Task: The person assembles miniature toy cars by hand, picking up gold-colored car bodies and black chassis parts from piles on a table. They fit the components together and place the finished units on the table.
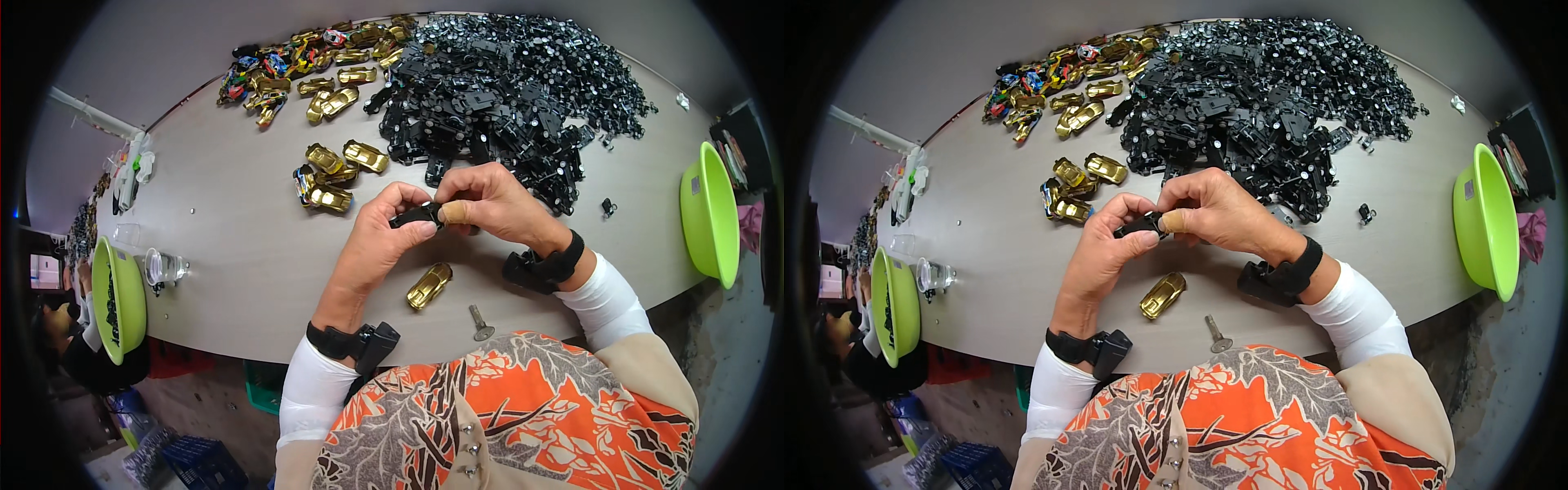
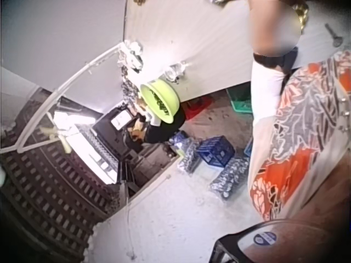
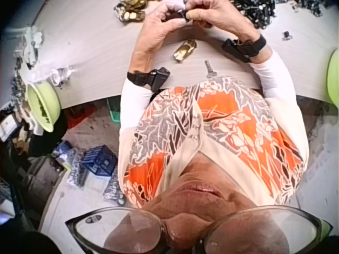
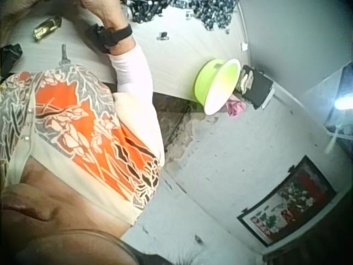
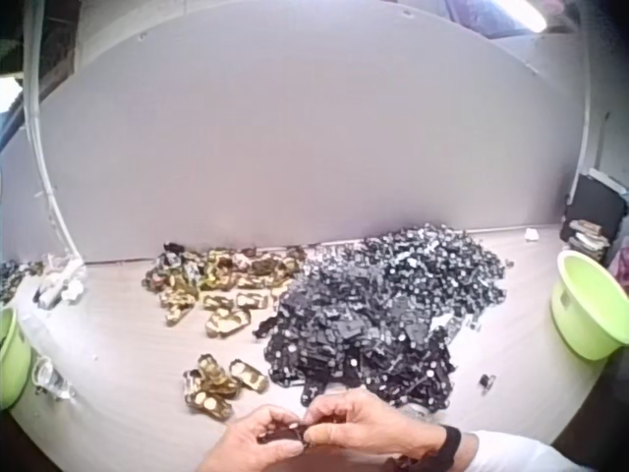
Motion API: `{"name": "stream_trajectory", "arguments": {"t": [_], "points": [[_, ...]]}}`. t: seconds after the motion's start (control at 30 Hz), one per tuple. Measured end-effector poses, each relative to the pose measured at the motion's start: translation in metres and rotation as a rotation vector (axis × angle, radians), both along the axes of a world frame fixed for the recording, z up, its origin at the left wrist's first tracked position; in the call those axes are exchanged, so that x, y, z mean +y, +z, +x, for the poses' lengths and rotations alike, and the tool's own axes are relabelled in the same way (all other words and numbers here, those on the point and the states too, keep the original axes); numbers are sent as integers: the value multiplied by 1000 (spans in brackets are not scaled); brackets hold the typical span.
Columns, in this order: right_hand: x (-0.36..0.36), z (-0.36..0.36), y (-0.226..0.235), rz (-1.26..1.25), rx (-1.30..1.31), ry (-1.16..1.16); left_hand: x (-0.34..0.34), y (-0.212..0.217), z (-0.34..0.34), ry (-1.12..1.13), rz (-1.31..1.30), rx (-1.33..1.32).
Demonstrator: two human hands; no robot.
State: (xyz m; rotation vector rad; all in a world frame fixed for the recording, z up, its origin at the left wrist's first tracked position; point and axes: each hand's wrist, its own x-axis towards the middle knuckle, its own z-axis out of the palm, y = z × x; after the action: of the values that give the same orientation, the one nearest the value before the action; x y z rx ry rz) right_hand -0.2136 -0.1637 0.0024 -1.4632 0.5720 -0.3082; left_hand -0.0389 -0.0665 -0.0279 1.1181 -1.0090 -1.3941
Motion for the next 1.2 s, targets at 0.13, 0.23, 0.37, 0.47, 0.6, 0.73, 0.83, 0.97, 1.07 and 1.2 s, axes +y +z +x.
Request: {"name": "stream_trajectory", "arguments": {"t": [0.13, 0.23, 0.37, 0.47, 0.6, 0.73, 0.83, 0.97, 1.07, 1.2], "points": [[7, 5, -7, -101, -62, -62, 2, 4, -10, 10, -111, -159], [12, 7, -17, -386, -49, -93, 6, 4, -13, 58, -121, -248], [16, 10, -20, -397, -118, -121, 4, 5, -13, 143, -150, -274], [15, 11, -20, -283, -121, -148, 2, 9, -6, 197, -84, -47], [17, 13, -16, -134, -125, -157, -3, 9, -1, 298, -14, 250], [14, 7, -6, -130, -84, -122, -1, 10, -10, 310, -71, 305], [13, 5, -9, -172, -50, -103, 0, 9, -12, 327, -98, 219], [27, 15, -18, -331, -149, -251, 1, 3, -16, 419, -195, 268], [20, 14, -17, -448, -222, -89, -3, 6, -16, 411, -158, 321], [6, 3, 14, -91, -17, -120, 6, 18, 0, 186, -17, 209]]}}
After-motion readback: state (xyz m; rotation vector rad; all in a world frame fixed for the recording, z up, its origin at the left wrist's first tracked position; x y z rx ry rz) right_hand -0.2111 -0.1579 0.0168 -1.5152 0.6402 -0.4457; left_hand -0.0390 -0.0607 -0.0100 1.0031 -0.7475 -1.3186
